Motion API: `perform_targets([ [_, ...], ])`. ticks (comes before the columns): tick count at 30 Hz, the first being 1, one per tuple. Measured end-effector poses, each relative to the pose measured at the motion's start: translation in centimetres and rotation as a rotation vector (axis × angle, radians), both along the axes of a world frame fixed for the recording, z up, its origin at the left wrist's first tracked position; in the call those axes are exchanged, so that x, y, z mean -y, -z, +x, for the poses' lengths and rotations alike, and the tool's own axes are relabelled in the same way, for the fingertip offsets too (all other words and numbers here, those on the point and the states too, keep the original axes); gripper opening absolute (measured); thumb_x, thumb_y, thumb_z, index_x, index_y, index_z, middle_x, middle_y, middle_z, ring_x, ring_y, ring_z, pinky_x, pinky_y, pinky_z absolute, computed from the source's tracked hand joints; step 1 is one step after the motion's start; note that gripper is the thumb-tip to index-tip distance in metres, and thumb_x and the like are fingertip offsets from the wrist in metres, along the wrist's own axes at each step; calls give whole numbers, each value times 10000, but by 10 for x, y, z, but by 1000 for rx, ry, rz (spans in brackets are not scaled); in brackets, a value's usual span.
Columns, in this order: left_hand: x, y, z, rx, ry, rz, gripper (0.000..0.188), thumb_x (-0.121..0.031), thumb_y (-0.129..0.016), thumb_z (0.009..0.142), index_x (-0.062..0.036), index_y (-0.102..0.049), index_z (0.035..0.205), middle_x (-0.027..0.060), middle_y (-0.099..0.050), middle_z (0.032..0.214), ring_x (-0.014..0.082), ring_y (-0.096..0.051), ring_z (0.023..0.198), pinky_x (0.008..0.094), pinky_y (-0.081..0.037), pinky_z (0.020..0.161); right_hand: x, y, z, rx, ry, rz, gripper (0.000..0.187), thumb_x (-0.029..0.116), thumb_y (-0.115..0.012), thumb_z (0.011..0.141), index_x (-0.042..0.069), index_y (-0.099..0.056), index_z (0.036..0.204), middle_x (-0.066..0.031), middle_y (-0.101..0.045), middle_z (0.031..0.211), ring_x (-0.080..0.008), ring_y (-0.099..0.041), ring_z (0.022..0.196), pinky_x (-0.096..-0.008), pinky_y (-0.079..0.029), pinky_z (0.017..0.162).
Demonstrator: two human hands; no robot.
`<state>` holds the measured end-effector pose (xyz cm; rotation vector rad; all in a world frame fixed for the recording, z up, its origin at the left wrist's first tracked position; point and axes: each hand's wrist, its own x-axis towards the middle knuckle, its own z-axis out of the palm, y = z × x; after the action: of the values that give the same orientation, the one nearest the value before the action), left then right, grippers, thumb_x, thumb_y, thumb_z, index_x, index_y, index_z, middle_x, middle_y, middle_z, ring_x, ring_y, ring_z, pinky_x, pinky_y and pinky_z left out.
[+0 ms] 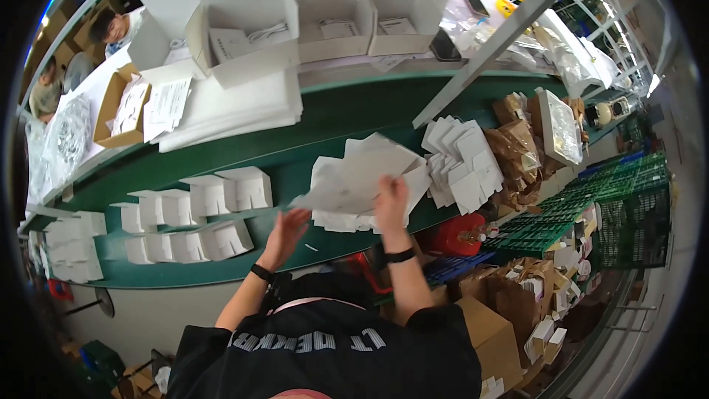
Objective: The person folds white cardboard sheets into boxes by hand, places them on a green workbench, and then inserts a white cable and a small manual into each box.
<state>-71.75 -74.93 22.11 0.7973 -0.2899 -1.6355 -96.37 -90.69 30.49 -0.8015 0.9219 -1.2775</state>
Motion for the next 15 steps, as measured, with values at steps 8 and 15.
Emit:
perform_targets([
  [8,-11,-84,24,219,60,-122,737,-361,-594,1058,-35,-276,1638,105,-438,1603,220,-376,1497,378,-275,1242,-98,-26,57,157,-449,153,311,138,-590,1079,8,-595,1361,-44,-677,1234,-132,-598,1174,-295,-453,1046],
  [15,-11,-107,37,451,28,-32,916,-54,-722,923,-69,-192,1670,131,-480,1567,236,-470,1428,384,-376,1192,-112,-21,83,122,-399,315,501,142,-651,1040,-11,-480,1486,-79,-623,1379,-181,-591,1251,-319,-459,1072],
])
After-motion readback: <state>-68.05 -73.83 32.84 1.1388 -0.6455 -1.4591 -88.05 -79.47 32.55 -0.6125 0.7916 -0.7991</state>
